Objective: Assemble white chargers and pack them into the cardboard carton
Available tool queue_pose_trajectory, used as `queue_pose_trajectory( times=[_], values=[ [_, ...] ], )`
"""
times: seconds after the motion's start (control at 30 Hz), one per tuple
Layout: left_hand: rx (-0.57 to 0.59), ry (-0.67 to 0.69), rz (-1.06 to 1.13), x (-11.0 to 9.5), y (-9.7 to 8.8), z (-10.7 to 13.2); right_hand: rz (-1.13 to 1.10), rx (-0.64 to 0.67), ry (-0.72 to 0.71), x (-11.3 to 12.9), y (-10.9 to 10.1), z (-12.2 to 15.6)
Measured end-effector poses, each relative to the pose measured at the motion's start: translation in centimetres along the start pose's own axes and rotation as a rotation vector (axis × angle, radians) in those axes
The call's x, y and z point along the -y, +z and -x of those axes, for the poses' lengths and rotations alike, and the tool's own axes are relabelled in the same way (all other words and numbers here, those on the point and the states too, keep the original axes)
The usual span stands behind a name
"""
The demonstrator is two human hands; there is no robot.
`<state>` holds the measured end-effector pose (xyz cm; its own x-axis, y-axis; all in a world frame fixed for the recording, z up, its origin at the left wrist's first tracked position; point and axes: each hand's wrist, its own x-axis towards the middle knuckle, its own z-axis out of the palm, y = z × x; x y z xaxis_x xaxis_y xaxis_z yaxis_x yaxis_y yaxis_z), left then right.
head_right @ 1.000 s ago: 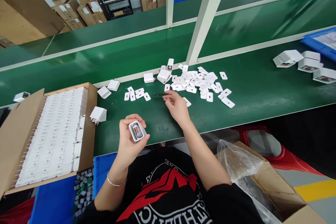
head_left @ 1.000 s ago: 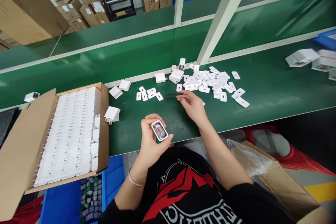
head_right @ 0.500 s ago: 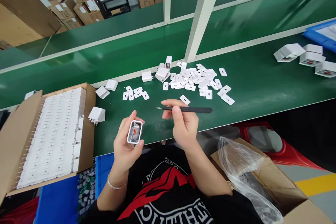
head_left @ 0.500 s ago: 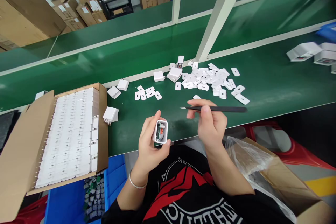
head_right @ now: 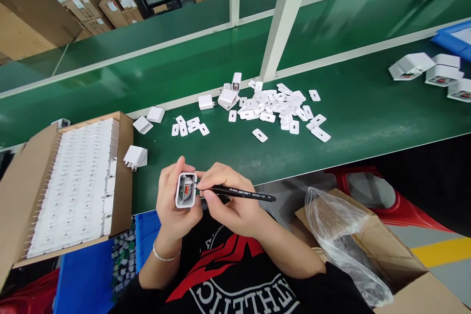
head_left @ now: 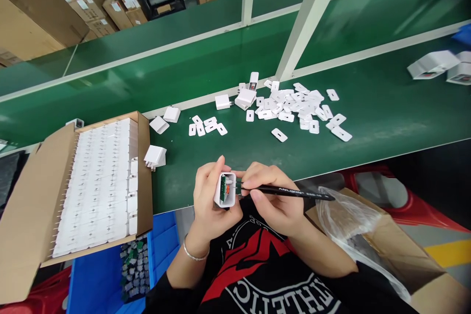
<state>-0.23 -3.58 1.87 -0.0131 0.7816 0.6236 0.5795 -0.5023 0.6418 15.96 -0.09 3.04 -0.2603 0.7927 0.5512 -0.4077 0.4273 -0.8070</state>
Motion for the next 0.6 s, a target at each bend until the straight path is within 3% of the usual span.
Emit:
queue_pose_trajectory(
  times=[0.6],
  values=[
    [0.014,-0.038,-0.020,-0.1,-0.1,0.0,0.020,-0.030,-0.027,-1.1,0.4,0.0]
  ],
)
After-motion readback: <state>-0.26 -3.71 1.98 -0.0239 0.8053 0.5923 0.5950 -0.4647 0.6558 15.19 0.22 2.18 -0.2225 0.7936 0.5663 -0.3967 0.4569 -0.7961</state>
